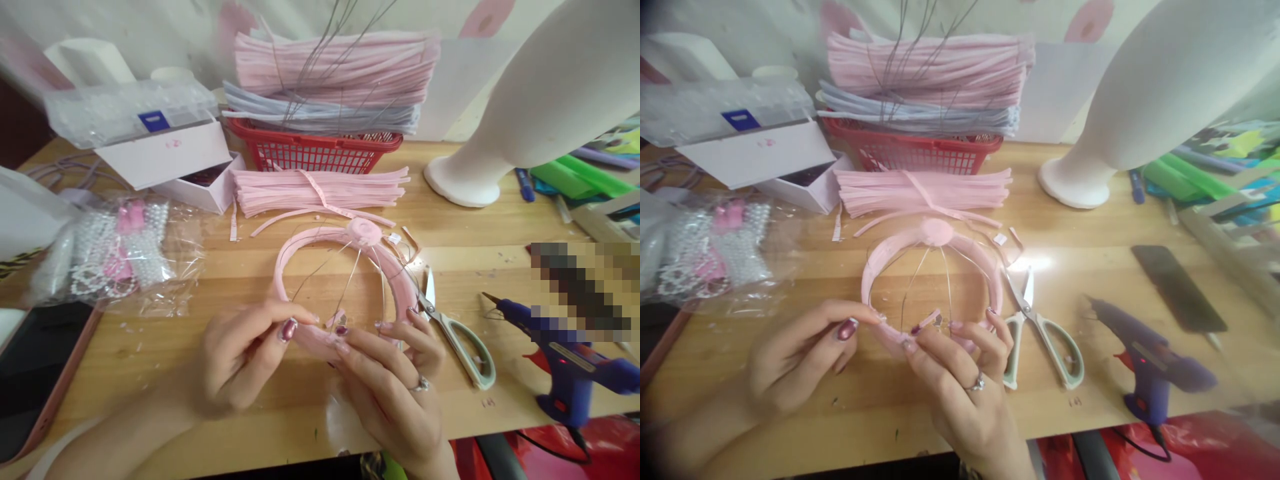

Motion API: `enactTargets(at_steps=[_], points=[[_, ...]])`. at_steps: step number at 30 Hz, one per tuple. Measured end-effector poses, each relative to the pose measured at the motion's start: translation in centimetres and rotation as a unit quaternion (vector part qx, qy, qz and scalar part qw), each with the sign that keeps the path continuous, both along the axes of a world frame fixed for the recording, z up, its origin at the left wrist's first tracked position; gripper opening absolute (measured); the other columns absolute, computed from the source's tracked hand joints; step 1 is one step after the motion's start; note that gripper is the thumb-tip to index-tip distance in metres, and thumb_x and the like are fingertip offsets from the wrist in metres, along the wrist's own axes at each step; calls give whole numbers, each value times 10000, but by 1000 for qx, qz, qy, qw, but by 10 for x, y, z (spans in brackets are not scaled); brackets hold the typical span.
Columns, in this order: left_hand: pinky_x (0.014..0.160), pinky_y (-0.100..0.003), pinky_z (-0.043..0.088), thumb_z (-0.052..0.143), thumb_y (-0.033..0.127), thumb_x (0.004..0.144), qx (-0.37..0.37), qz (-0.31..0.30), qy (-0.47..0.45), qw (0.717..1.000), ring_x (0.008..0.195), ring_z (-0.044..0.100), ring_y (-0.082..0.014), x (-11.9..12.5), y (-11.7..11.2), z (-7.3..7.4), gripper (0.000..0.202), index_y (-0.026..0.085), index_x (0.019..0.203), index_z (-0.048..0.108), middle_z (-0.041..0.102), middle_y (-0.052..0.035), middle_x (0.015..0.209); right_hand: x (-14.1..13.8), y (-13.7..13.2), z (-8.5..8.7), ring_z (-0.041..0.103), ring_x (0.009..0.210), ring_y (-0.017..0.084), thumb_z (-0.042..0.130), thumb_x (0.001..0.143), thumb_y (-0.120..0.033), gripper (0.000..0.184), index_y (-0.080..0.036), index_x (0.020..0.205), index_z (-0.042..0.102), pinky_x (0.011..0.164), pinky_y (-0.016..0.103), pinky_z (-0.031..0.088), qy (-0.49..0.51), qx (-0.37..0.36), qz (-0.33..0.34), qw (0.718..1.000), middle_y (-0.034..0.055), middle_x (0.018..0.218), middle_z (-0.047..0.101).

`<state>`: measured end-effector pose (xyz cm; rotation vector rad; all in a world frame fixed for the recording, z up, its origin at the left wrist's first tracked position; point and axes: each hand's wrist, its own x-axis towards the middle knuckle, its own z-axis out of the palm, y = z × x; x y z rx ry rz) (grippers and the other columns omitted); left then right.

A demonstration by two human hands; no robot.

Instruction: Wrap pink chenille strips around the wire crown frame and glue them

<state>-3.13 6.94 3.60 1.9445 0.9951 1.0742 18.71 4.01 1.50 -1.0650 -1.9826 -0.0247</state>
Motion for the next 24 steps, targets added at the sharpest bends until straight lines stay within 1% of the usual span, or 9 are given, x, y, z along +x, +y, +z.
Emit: enactTargets(at_steps=[2, 5, 12, 14, 17, 18, 20, 22, 24], points=[[469, -171, 400, 415, 182, 1051, 9, -1, 8, 1000, 420, 477, -57, -1, -1, 1, 244, 261, 1159, 620, 476, 108, 555, 0, 0, -1, 536, 1027, 247, 638, 915, -23, 268, -234, 1065, 708, 1122, 534, 329, -1, 3, -2, 1000, 18, 981, 773], [480, -172, 403, 416, 229, 1067, 60, -1, 42, 997, 418, 489, -53, -5, -2, 1, 208, 240, 1143, 609, 498, 110, 557, 1, 1, -2, 541, 1062, 254, 649, 893, 9, 278, -195, 1075, 701, 1120, 555, 314, 6, 7, 7, 1000, 52, 1004, 776], [552, -207, 489, 558, 161, 1000, 194, -34, 174, 965, 492, 604, -86, -16, 1, 9, 166, 204, 1119, 667, 690, 63, 632, 7, 6, 3, 578, 1071, 259, 641, 898, 9, 296, -183, 1120, 674, 1095, 526, 351, 9, 14, 11, 1000, 78, 1023, 771], [643, -241, 525, 613, 167, 970, 238, -14, 167, 957, 618, 669, -112, -12, 1, 14, 156, 227, 1095, 685, 753, 29, 773, 7, 7, 4, 582, 1067, 257, 639, 910, -13, 288, -192, 1134, 665, 1090, 511, 361, 6, 19, 7, 1000, 75, 1022, 771], [930, -364, 525, 576, 220, 991, 282, 48, 108, 952, 1007, 690, -199, 3, -4, 21, 116, 253, 1025, 682, 752, -48, 1108, 6, 7, 4, 582, 1060, 251, 636, 902, 2, 331, -204, 1160, 651, 1094, 504, 355, 4, 25, 7, 1000, 66, 1022, 769], [990, -393, 505, 514, 239, 1021, 269, 43, 73, 959, 1094, 665, -215, 9, -6, 23, 145, 250, 1014, 658, 736, -63, 1164, 6, 7, 4, 582, 1058, 249, 630, 900, 7, 341, -207, 1165, 647, 1099, 505, 348, 4, 26, 10, 1000, 63, 1026, 767], [959, -364, 524, 387, 240, 1063, 191, -16, -2, 981, 1067, 681, -196, 18, -12, 23, 204, 243, 1016, 586, 746, -60, 1098, 8, 7, 5, 583, 1052, 244, 623, 900, 8, 352, -212, 1174, 641, 1113, 506, 332, 7, 27, 21, 999, 60, 1037, 760], [768, -271, 546, 344, 230, 1069, 78, -76, -27, 994, 807, 707, -144, 22, -18, 21, 215, 241, 979, 539, 735, -11, 867, 12, 8, 7, 583, 1060, 239, 634, 898, -4, 368, -215, 1199, 634, 1104, 481, 354, 18, 21, 30, 999, 61, 1066, 744], [581, -226, 472, 362, 217, 1046, -3, -86, 23, 996, 550, 601, -106, 20, -24, 18, 253, 240, 844, 512, 631, 46, 651, 17, 10, 11, 583, 1085, 232, 663, 889, -24, 409, -223, 1244, 621, 1059, 427, 417, 46, 10, 35, 998, 62, 1104, 722]])
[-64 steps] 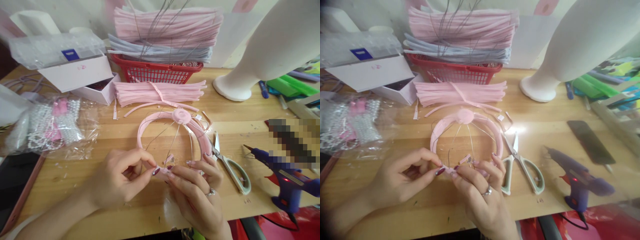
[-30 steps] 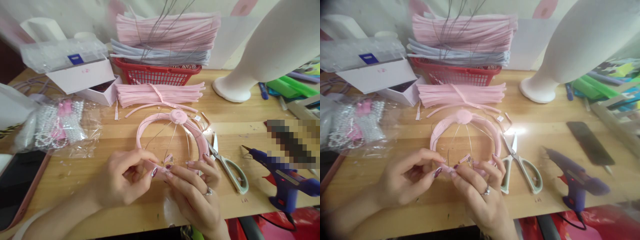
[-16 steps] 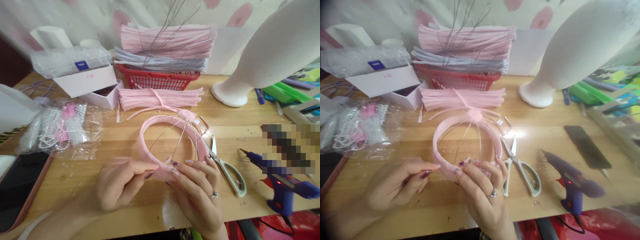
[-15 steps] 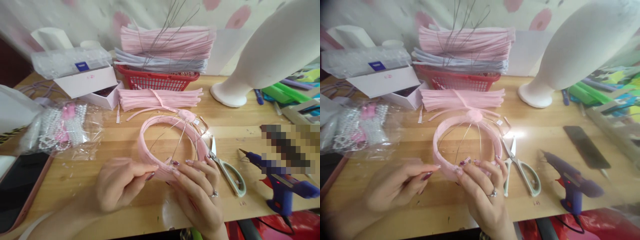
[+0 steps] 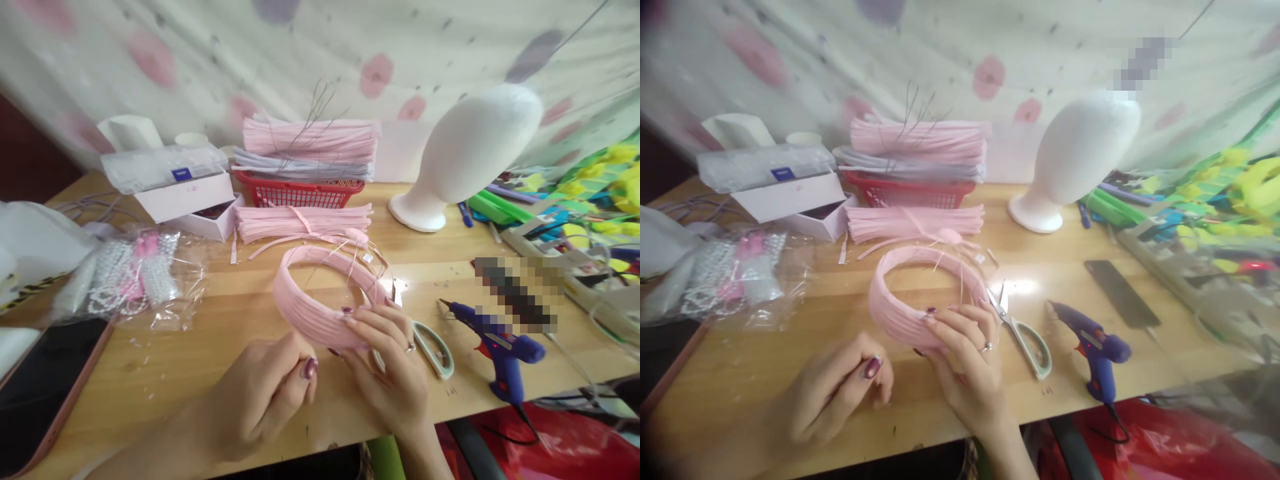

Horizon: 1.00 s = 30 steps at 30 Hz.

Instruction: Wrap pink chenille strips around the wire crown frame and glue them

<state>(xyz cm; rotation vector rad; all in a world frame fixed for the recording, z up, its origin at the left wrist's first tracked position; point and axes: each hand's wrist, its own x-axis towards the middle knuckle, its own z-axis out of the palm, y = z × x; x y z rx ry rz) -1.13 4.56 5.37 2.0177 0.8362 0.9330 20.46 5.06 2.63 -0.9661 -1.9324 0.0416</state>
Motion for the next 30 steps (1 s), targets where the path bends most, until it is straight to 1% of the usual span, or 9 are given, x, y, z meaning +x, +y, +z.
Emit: enactTargets(at_steps=[5, 9, 12, 17, 21, 23, 25, 28, 30], points=[[498, -210, 384, 362, 301, 1021, -95, 76, 131, 984, 380, 463, -83, -26, -9, -10, 402, 237, 626, 393, 453, 92, 417, 16, 9, 10, 592, 1176, 229, 689, 899, -89, 466, -294, 1309, 609, 1008, 391, 488, 130, -59, 4, 990, 54, 1224, 678], [522, -198, 483, 436, 427, 983, -118, 157, 126, 972, 462, 604, -123, -56, 6, -14, 439, 238, 613, 578, 651, 37, 493, 25, 20, 14, 627, 1167, 244, 757, 871, -166, 469, -347, 1285, 634, 967, 399, 523, 204, -78, -23, 976, 44, 1234, 685], [613, -230, 584, 553, 492, 903, -100, 218, 114, 964, 596, 715, -170, -77, 25, -13, 330, 262, 867, 787, 796, 7, 702, 30, 26, 16, 657, 1129, 247, 781, 862, -228, 462, -360, 1281, 635, 900, 384, 564, 248, -90, -30, 964, 48, 1213, 684], [804, -292, 630, 721, 513, 737, -115, 307, 92, 940, 833, 795, -244, -92, 40, -6, 238, 319, 809, 840, 838, 9, 851, 37, 28, 23, 655, 1110, 255, 769, 877, -258, 432, -358, 1272, 626, 867, 398, 578, 259, -78, -19, 963, 61, 1214, 658], [795, -277, 618, 741, 510, 727, -91, 348, 41, 932, 804, 777, -236, -79, 37, 9, 232, 288, 760, 804, 819, 13, 785, 39, 31, 30, 635, 1110, 253, 759, 888, -266, 421, -346, 1277, 619, 895, 407, 558, 224, -33, -21, 974, 66, 1195, 659], [758, -264, 601, 681, 552, 797, -59, 344, 27, 937, 735, 744, -215, -70, 36, 19, 303, 260, 746, 745, 758, 18, 681, 38, 34, 31, 629, 1139, 257, 744, 900, -264, 419, -330, 1291, 609, 925, 421, 555, 224, -17, -13, 974, 77, 1211, 656], [725, -262, 578, 586, 573, 889, -34, 295, 45, 954, 666, 699, -195, -63, 36, 25, 376, 241, 737, 678, 688, 21, 611, 38, 36, 29, 641, 1136, 255, 744, 900, -257, 447, -309, 1317, 593, 914, 410, 568, 230, -6, -4, 973, 89, 1209, 661], [633, -261, 541, 446, 546, 991, -32, 215, 64, 974, 563, 634, -173, -56, 39, 25, 433, 235, 727, 591, 603, 31, 534, 39, 39, 24, 672, 1111, 238, 746, 900, -241, 522, -290, 1382, 552, 884, 374, 594, 247, -1, 22, 969, 96, 1200, 676], [577, -260, 517, 387, 537, 1018, -54, 198, 55, 977, 505, 604, -167, -51, 41, 21, 482, 243, 660, 519, 547, 38, 472, 38, 40, 21, 683, 1103, 230, 747, 901, -246, 541, -294, 1400, 543, 861, 351, 607, 259, -1, 41, 965, 92, 1194, 683]])
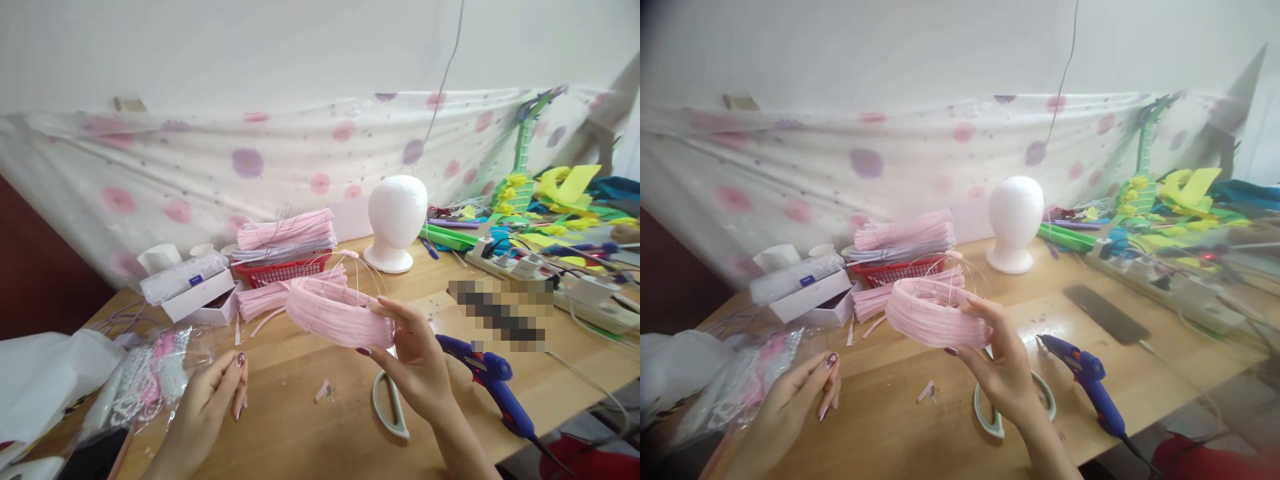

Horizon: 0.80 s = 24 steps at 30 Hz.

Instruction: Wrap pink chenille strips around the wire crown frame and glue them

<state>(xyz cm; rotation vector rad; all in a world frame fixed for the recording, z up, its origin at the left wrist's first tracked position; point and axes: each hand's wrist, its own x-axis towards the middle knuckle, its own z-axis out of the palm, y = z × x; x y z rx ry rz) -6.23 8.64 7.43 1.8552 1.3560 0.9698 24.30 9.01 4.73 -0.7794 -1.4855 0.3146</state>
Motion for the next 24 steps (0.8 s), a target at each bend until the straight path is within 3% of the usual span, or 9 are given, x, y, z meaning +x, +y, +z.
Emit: enactTargets(at_steps=[3, 6, 9, 12, 19, 24], points=[[576, -263, 520, 370, 540, 1019, -22, 1, -6, 1000, 487, 608, -169, 7, 0, -4, 568, 252, 536, 453, 527, 22, 408, -1, 0, -2, 685, 1111, 228, 749, 903, -268, 527, -303, 1391, 556, 833, 330, 616, 7, -3, 14, 1000, 83, 1184, 690], [586, -257, 539, 471, 527, 983, -18, 26, 4, 1000, 490, 632, -167, 7, 2, -4, 568, 240, 495, 523, 590, 14, 411, -1, -1, -2, 682, 1118, 219, 744, 907, -267, 516, -310, 1386, 557, 885, 337, 603, -3, 2, 12, 1000, 71, 1186, 698], [660, -271, 609, 651, 494, 880, -20, 34, 15, 999, 639, 746, -202, 1, 8, -5, 355, 239, 652, 744, 789, -12, 659, -2, -2, -2, 676, 1112, 223, 740, 909, -274, 496, -304, 1371, 561, 910, 356, 594, -23, 7, -3, 1000, 72, 1176, 698], [771, -309, 644, 742, 443, 813, -35, 48, 7, 998, 825, 797, -243, -6, 14, -13, 202, 260, 812, 829, 840, -33, 883, -2, -2, -2, 660, 1116, 243, 715, 923, -266, 466, -291, 1360, 555, 933, 407, 582, -58, 12, -16, 998, 80, 1157, 693], [828, -389, 628, 814, 349, 729, 40, 89, -32, 995, 817, 778, -251, 12, 12, -29, 158, 250, 627, 744, 823, -37, 840, -7, -4, 0, 621, 1139, 249, 665, 922, -150, 473, -273, 1357, 526, 943, 427, 573, -149, 20, -37, 988, 80, 1135, 678], [793, -362, 612, 824, 293, 720, 80, 45, -5, 996, 779, 742, -218, 26, 11, -34, 241, 230, 564, 651, 783, -25, 819, -11, -6, 1, 628, 1130, 245, 650, 919, -125, 464, -271, 1344, 538, 946, 424, 577, -177, 11, -28, 984, 82, 1148, 688]])
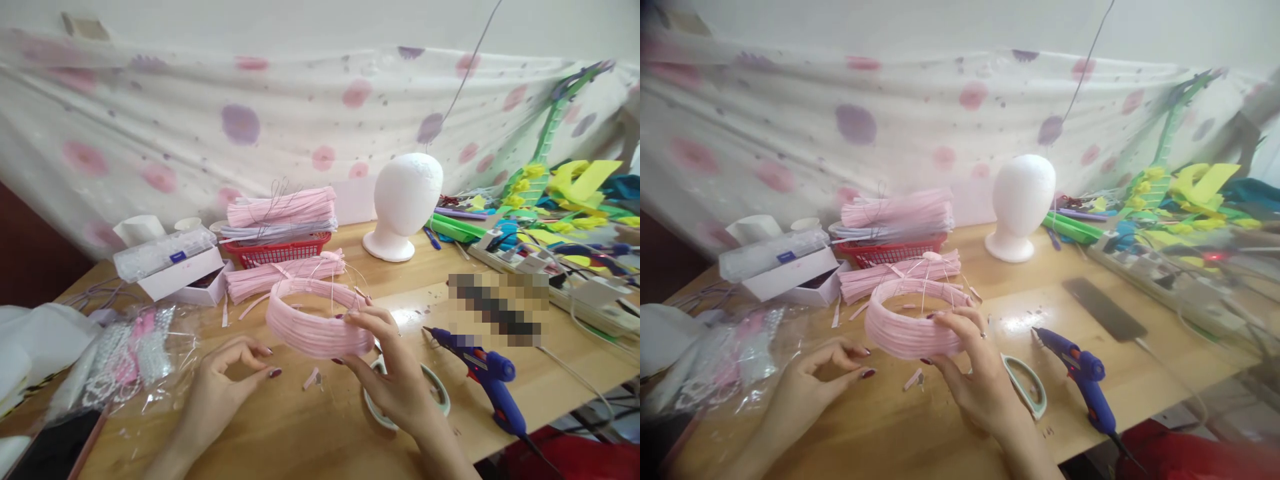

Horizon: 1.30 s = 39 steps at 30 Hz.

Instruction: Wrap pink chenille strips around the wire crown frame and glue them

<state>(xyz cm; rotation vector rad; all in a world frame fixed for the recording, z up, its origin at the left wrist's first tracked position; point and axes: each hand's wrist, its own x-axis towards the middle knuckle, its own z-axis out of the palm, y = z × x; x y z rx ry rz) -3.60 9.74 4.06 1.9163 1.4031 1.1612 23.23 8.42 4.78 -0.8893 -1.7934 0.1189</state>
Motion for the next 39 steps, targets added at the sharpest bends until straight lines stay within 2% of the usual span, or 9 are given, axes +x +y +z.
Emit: enactTargets(at_steps=[4, 9, 16, 21, 24, 31, 34, 37, 39], points=[[735, -317, 617, 747, 271, 771, -8, -21, 0, 1000, 729, 734, -199, 1, -1, -4, 171, 243, 608, 705, 763, -18, 772, -1, 0, -2, 625, 1138, 244, 618, 920, -99, 484, -276, 1360, 523, 938, 421, 584, -16, -5, 0, 1000, 81, 1153, 697], [799, -326, 626, 691, 269, 828, 44, -48, 45, 997, 918, 761, -215, 1, 0, -4, 167, 325, 887, 838, 798, -41, 1016, -1, -1, -5, 596, 1166, 232, 616, 921, -92, 471, -255, 1353, 524, 953, 381, 581, -46, -7, 5, 999, 82, 1157, 677], [673, -286, 588, 746, 277, 829, 126, -32, 61, 990, 693, 707, -168, 2, -4, 5, 210, 242, 630, 687, 729, 1, 742, -1, 0, -5, 598, 1173, 252, 611, 926, -87, 486, -263, 1370, 521, 967, 431, 582, -69, -4, 11, 998, 82, 1152, 691], [648, -246, 549, 784, 224, 836, 187, -82, 48, 978, 678, 679, -139, 1, -13, 27, 149, 264, 743, 675, 707, 47, 720, -3, 0, -4, 623, 1151, 252, 615, 917, -70, 501, -269, 1369, 528, 945, 435, 598, -73, -4, 19, 997, 72, 1143, 719], [670, -236, 548, 744, 196, 889, 220, -129, 57, 965, 726, 689, -129, 4, -13, 39, 102, 289, 856, 718, 736, 52, 789, -4, 0, -3, 630, 1135, 257, 617, 927, -79, 503, -280, 1377, 521, 937, 443, 600, -83, 0, 22, 996, 64, 1130, 724], [891, -317, 501, 542, 21, 945, 299, -86, 110, 944, 1029, 652, -165, 10, 4, 41, 368, 272, 1156, 708, 710, -23, 1135, -3, 0, -2, 630, 1134, 261, 621, 927, -87, 519, -284, 1395, 511, 971, 476, 587, -103, 2, 22, 994, 65, 1132, 726], [1004, -426, 425, 593, 208, 987, 325, -82, 168, 927, 1157, 579, -239, 13, 9, 36, 282, 290, 1246, 665, 649, -71, 1278, -4, 1, -1, 623, 1154, 258, 625, 924, -77, 534, -273, 1408, 512, 967, 454, 592, -107, 5, 27, 994, 73, 1145, 729], [1101, -511, 332, 709, 518, 890, 303, -65, 194, 931, 1297, 488, -321, 18, 10, 30, 415, 297, 1236, 647, 514, -110, 1438, -5, 1, 0, 626, 1157, 254, 636, 918, -77, 540, -260, 1412, 519, 973, 437, 592, -107, 8, 29, 994, 78, 1148, 734], [1135, -536, 302, 743, 521, 858, 278, -56, 192, 940, 1361, 438, -338, 20, 9, 26, 414, 280, 1177, 634, 443, -116, 1477, -5, 1, 0, 632, 1151, 256, 640, 919, -82, 545, -263, 1418, 516, 983, 450, 585, -110, 6, 30, 993, 76, 1146, 736]])
